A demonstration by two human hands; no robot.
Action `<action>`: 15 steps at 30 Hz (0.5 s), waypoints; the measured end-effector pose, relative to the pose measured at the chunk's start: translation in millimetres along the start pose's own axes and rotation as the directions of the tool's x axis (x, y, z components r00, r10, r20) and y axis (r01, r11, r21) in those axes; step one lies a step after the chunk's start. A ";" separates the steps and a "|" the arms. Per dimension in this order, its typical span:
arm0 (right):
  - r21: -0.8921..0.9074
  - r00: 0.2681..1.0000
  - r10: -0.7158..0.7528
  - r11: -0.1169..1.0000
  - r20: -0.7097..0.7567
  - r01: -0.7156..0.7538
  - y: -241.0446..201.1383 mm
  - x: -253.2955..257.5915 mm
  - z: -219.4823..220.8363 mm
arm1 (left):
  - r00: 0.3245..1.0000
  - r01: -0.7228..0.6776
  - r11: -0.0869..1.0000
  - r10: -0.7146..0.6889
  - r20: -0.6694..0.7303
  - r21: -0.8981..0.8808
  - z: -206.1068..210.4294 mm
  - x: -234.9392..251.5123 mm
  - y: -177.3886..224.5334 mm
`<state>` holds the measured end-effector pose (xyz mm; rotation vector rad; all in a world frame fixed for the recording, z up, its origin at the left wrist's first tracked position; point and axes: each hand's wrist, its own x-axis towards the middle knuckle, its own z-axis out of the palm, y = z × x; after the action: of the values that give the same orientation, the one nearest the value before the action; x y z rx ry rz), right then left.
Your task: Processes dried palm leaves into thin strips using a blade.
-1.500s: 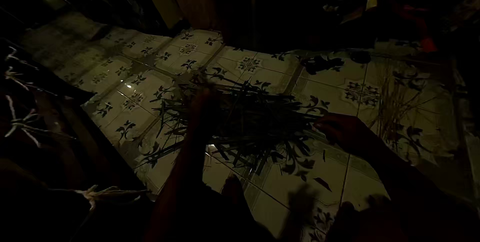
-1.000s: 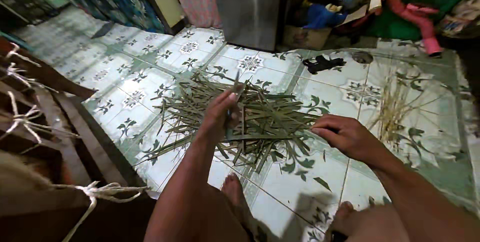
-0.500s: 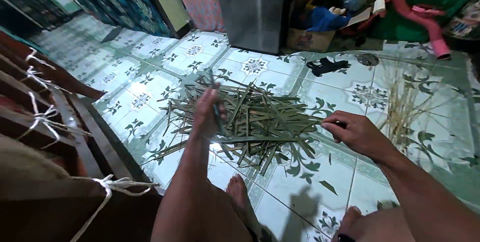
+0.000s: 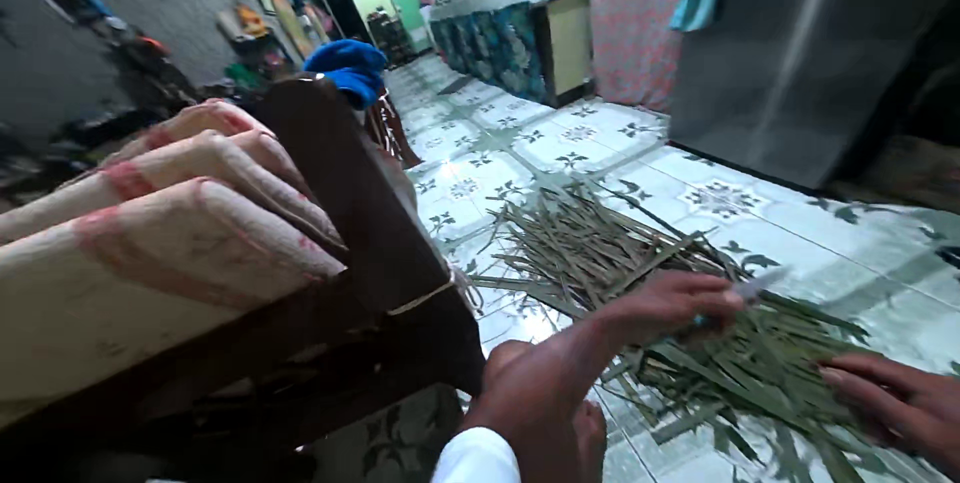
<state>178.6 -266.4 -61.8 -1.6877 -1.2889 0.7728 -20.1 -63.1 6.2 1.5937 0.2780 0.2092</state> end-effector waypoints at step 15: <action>0.036 0.997 -0.079 0.996 -0.008 0.080 -58.8 6.1 24.6 | 1.000 -0.012 0.997 0.012 -0.002 -0.073 19.3 -27.3 2.1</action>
<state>133.8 -248.1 -20.0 -1.5989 -1.3213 0.7386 -40.2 -89.8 8.5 1.5234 0.2597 0.2274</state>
